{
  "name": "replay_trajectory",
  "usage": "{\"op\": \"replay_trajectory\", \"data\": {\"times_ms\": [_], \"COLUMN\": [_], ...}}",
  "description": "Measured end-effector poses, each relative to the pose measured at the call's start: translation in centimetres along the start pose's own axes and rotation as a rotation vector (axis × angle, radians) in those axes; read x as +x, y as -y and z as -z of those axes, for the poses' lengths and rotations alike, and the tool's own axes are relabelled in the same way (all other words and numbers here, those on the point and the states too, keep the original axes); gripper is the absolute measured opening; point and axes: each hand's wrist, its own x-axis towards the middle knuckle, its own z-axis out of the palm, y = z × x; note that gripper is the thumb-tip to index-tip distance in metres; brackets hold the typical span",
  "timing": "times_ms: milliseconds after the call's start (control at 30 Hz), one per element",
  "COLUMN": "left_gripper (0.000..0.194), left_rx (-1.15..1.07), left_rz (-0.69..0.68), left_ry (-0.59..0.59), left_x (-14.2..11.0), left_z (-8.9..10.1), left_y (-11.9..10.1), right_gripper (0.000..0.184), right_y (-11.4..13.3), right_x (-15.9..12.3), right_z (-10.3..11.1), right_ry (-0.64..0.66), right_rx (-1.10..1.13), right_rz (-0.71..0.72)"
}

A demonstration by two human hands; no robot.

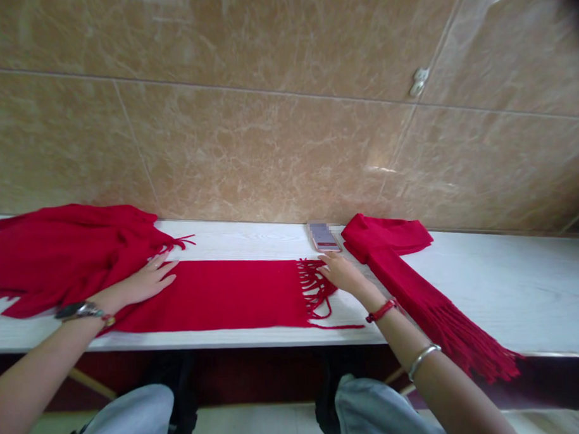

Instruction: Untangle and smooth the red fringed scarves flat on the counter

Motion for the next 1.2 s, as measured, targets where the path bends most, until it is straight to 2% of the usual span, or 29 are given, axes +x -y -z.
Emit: {"op": "replay_trajectory", "data": {"times_ms": [67,133,233,300,433,567,633,700,833,900,967,1067,1200], "left_gripper": [0.056,0.054,0.054,0.052,0.049,0.049,0.049,0.049,0.05,0.05,0.05,0.05,0.05], "left_rx": [0.002,-0.074,-0.13,-0.133,-0.122,-0.113,-0.111,-0.114,-0.138,-0.148,-0.151,-0.152,-0.156], "left_rz": [-0.085,-0.188,-0.364,-0.452,-0.486,-0.468,-0.462,-0.451,-0.433,-0.43,-0.431,-0.438,-0.439], "left_ry": [-0.056,-0.068,-0.124,-0.104,-0.104,-0.096,-0.093,-0.083,-0.057,-0.045,-0.039,-0.04,-0.045], "left_x": [0.9,1.9,3.1,3.4,3.6,3.5,3.4,3.4,3.6,3.7,3.7,3.7,3.6], "left_z": [1.4,2.1,1.6,0.5,-0.9,-0.7,-0.5,-0.4,-0.4,-0.4,-0.4,-0.3,-0.4], "left_y": [-4.3,-9.2,-15.1,-17.0,-17.3,-16.9,-17.1,-17.2,-17.4,-17.4,-17.3,-17.3,-17.3], "right_gripper": [0.032,0.029,0.029,0.031,0.032,0.032,0.031,0.032,0.04,0.041,0.038,0.031,0.028], "right_y": [0.6,1.9,4.0,4.3,2.0,-1.5,-2.5,-2.3,0.8,2.6,3.7,3.2,-0.2], "right_x": [-0.2,-0.3,-0.1,0.0,-0.7,-2.0,-2.4,-2.3,-1.0,-0.3,0.1,0.1,-1.2], "right_z": [1.3,2.2,2.2,1.7,1.5,2.4,2.8,2.9,2.1,1.4,0.8,0.7,1.5], "right_ry": [-0.094,-0.111,0.029,0.118,0.152,0.212,0.217,0.164,-0.019,0.001,0.062,0.113,0.157], "right_rx": [0.072,0.149,0.125,0.026,-0.163,-0.298,-0.336,-0.296,-0.045,0.005,-0.011,-0.097,-0.207], "right_rz": [0.088,0.245,0.404,0.408,0.314,0.131,0.045,0.053,0.265,0.366,0.404,0.359,0.191]}}
